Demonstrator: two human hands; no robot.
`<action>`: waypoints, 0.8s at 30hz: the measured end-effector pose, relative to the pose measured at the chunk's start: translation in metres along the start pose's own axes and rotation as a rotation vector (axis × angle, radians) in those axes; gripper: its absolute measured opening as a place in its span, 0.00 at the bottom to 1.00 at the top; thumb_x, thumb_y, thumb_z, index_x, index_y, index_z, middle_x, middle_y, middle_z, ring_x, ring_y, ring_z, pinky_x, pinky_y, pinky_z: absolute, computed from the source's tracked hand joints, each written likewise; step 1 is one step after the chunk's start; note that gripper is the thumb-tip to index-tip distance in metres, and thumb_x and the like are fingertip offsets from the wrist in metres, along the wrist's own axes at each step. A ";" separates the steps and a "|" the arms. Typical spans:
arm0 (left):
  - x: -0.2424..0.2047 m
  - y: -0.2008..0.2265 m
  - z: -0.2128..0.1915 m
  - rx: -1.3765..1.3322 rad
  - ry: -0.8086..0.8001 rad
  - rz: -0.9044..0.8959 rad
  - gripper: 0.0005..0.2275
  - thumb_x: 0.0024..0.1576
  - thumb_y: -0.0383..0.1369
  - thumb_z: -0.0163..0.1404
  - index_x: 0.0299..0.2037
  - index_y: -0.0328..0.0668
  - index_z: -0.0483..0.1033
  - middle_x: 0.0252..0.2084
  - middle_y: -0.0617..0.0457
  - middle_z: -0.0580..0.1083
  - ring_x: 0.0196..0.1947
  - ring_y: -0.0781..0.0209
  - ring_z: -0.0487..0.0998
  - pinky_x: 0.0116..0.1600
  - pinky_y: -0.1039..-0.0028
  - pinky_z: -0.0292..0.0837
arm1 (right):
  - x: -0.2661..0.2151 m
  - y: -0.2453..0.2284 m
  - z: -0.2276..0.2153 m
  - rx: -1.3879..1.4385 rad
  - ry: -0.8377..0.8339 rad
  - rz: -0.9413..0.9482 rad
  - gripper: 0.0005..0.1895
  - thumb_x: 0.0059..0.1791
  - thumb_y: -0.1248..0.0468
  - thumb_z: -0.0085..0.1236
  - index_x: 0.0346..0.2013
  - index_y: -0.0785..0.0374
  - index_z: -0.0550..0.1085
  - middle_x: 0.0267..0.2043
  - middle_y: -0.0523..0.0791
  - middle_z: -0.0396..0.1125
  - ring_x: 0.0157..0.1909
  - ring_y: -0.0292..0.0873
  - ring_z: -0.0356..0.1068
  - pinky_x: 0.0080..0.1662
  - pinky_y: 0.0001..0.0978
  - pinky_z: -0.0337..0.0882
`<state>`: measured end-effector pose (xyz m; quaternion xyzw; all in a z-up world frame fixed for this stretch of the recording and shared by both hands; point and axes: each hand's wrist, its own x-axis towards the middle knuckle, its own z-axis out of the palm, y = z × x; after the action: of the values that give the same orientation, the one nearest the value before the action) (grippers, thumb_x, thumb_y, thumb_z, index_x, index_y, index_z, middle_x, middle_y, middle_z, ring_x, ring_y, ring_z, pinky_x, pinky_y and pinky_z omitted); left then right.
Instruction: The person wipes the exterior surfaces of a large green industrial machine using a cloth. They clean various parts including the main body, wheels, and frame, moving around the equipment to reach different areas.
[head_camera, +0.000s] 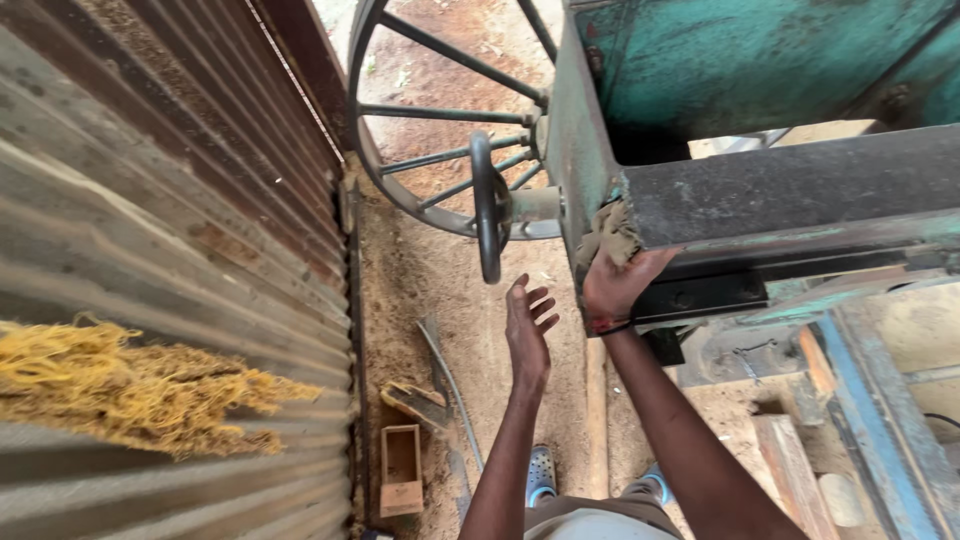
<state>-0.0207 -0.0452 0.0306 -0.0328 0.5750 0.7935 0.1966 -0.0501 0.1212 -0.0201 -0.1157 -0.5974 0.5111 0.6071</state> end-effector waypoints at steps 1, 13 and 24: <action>0.000 0.000 -0.001 0.030 0.005 -0.003 0.35 0.61 0.61 0.30 0.71 0.46 0.60 0.59 0.39 0.71 0.57 0.49 0.75 0.57 0.58 0.75 | -0.002 -0.003 0.006 -0.078 -0.030 -0.082 0.41 0.60 0.68 0.54 0.78 0.68 0.40 0.71 0.54 0.57 0.66 0.41 0.62 0.73 0.35 0.57; 0.003 0.000 0.014 0.181 -0.140 -0.106 0.35 0.60 0.62 0.29 0.74 0.55 0.53 0.69 0.40 0.62 0.66 0.45 0.67 0.62 0.54 0.71 | -0.032 -0.071 -0.014 -0.877 -0.706 0.121 0.20 0.43 0.73 0.55 0.49 0.58 0.77 0.56 0.52 0.64 0.60 0.52 0.65 0.57 0.44 0.70; 0.011 0.033 0.012 -0.374 -0.254 0.093 0.23 0.66 0.43 0.50 0.65 0.34 0.67 0.57 0.44 0.73 0.56 0.53 0.75 0.57 0.66 0.76 | 0.013 -0.209 0.020 -0.573 -1.010 -0.069 0.40 0.42 0.73 0.59 0.67 0.82 0.58 0.67 0.69 0.56 0.69 0.67 0.55 0.64 0.53 0.59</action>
<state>-0.0405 -0.0401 0.0612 0.0579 0.3894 0.8922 0.2212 0.0306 0.0279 0.1500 0.0023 -0.9308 0.3008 0.2074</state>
